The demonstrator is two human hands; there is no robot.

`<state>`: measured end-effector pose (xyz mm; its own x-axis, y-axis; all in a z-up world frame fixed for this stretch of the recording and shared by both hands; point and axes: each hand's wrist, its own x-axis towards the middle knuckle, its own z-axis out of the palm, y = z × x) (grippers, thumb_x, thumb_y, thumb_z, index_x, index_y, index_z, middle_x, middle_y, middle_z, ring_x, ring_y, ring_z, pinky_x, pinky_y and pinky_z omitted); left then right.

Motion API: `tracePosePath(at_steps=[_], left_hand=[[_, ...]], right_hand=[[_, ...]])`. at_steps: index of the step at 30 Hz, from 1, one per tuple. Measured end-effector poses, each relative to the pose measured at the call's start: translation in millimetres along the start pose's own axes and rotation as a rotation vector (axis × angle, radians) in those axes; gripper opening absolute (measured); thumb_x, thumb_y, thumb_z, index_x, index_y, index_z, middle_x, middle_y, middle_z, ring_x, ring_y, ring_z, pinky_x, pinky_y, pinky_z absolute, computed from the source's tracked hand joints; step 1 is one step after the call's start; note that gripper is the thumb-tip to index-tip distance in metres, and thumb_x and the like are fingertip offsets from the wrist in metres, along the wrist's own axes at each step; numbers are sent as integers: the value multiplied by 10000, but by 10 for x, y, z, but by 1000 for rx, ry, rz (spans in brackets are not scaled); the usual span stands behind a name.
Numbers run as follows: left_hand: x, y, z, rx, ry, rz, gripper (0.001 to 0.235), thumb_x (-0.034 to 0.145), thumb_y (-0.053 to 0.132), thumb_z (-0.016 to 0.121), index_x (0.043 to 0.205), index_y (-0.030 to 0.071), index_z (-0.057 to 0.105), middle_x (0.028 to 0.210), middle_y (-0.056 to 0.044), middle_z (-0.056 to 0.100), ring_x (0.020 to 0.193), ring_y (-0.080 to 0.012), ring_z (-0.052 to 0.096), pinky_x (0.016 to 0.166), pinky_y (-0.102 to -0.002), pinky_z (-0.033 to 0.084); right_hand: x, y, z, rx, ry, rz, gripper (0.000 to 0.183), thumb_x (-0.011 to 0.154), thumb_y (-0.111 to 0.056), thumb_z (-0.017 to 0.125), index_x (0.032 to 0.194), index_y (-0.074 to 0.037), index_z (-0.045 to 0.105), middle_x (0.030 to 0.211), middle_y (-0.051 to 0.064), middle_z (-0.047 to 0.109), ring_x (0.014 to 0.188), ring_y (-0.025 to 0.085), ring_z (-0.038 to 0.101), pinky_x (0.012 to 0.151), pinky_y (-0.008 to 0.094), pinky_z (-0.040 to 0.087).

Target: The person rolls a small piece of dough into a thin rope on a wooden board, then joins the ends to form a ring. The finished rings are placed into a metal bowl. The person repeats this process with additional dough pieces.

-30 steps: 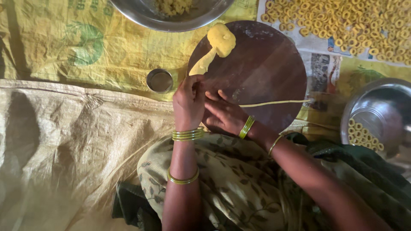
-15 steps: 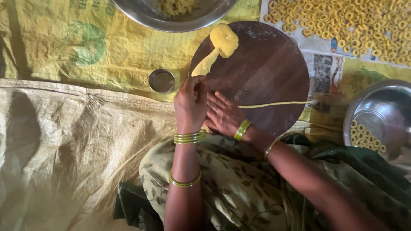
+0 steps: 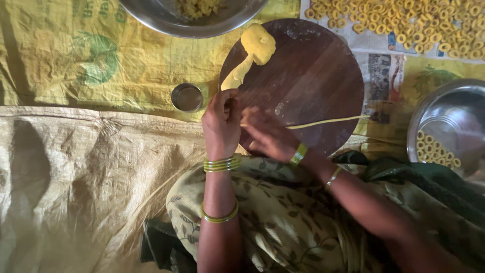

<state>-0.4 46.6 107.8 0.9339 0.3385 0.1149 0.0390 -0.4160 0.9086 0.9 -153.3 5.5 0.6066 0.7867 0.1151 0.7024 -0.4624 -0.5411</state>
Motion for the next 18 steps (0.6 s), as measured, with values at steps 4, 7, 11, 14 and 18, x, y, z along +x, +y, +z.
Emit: tracePosePath(at_steps=[4, 7, 11, 14, 18], left_hand=[[-10, 10, 11, 14, 6, -4, 156, 967, 53, 676, 1121, 37, 692, 1005, -148, 732, 817, -243, 756, 704, -340, 583], [-7, 6, 25, 23, -5, 12, 178, 956, 40, 669, 1133, 31, 688, 1019, -153, 735, 835, -255, 756, 707, -346, 582], [-4, -2, 42, 18, -8, 36, 184, 952, 24, 650, 1133, 32, 685, 1022, -143, 739, 851, -238, 761, 719, -337, 592], [-11, -4, 39, 61, -14, -12, 129, 962, 62, 689, 1088, 42, 705, 1006, -120, 759, 771, -214, 741, 656, -327, 570], [-17, 28, -2, 35, 0, 7, 136, 964, 22, 666, 1091, 36, 715, 996, -119, 753, 784, -199, 744, 684, -313, 571]], right_hand=[[-158, 195, -251, -11, 109, 187, 757, 981, -258, 686, 1614, -30, 340, 1704, 205, 248, 1595, 355, 191, 1286, 524, 189], [-258, 153, -216, -159, 35, 103, 794, 952, -337, 689, 1598, -37, 337, 1692, 174, 255, 1582, 324, 203, 1273, 529, 179], [-137, 19, 58, -367, -46, -100, 819, 1000, -520, 570, 1594, -11, 332, 1691, 160, 263, 1572, 290, 228, 1275, 521, 176], [61, 157, 28, -487, -118, -9, 835, 1012, -615, 450, 1591, -23, 338, 1693, 151, 270, 1573, 279, 237, 1280, 496, 174], [307, 377, -171, -580, -150, 105, 869, 973, -648, 391, 1584, -32, 345, 1678, 119, 275, 1556, 252, 245, 1275, 471, 176]])
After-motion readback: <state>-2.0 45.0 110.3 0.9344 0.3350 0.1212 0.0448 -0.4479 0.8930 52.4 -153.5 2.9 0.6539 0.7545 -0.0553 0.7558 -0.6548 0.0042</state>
